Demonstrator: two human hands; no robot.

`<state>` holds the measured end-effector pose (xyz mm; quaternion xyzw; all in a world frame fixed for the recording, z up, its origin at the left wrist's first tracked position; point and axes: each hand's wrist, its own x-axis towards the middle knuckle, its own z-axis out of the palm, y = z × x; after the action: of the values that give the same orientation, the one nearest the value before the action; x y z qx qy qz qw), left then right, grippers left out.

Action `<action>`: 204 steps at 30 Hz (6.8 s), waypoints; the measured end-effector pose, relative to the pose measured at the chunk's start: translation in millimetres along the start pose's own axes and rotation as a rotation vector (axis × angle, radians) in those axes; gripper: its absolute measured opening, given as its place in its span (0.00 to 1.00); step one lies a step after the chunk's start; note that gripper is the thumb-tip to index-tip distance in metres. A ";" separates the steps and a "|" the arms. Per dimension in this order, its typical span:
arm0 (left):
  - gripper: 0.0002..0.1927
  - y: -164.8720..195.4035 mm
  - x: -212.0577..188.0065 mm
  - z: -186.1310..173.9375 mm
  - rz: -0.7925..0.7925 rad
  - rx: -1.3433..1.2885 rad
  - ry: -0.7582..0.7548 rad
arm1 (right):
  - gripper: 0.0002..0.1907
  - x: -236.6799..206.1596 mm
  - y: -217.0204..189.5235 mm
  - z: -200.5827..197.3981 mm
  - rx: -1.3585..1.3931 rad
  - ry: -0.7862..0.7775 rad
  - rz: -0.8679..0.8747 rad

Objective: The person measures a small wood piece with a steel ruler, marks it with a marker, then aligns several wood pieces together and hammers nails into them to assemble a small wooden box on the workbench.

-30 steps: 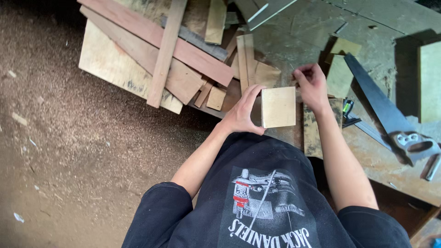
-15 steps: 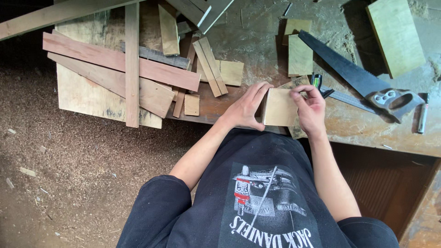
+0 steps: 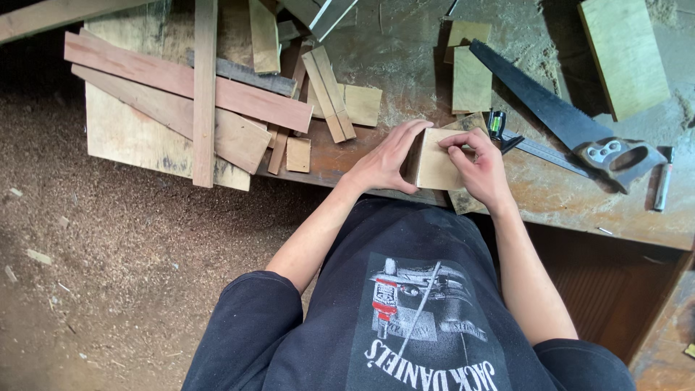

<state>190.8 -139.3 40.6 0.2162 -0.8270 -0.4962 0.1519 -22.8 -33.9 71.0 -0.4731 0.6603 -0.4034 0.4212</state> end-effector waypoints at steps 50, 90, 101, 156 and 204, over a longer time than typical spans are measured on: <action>0.34 44.3 -14.8 44.3 -0.121 -0.140 0.390 | 0.11 -2.3 -1.7 18.1 -0.144 -0.031 -0.061; 0.08 62.5 18.5 76.7 0.088 0.166 0.598 | 0.03 -21.6 57.7 -63.5 0.992 0.018 0.415; 0.07 59.3 27.4 97.3 -0.087 0.018 0.521 | 0.27 -31.0 65.2 -57.4 0.579 0.036 0.531; 0.18 339.4 480.7 572.4 -0.159 -0.116 -0.336 | 0.20 -263.0 333.1 -671.9 -0.361 0.838 0.406; 0.42 161.6 138.5 163.5 -0.278 -0.681 -0.182 | 0.11 -166.2 36.0 -207.4 0.420 0.236 0.469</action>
<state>-38.0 -19.3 113.5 0.2186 -0.5874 -0.7759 0.0720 -194.8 162.4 132.8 -0.1612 0.6979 -0.4747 0.5115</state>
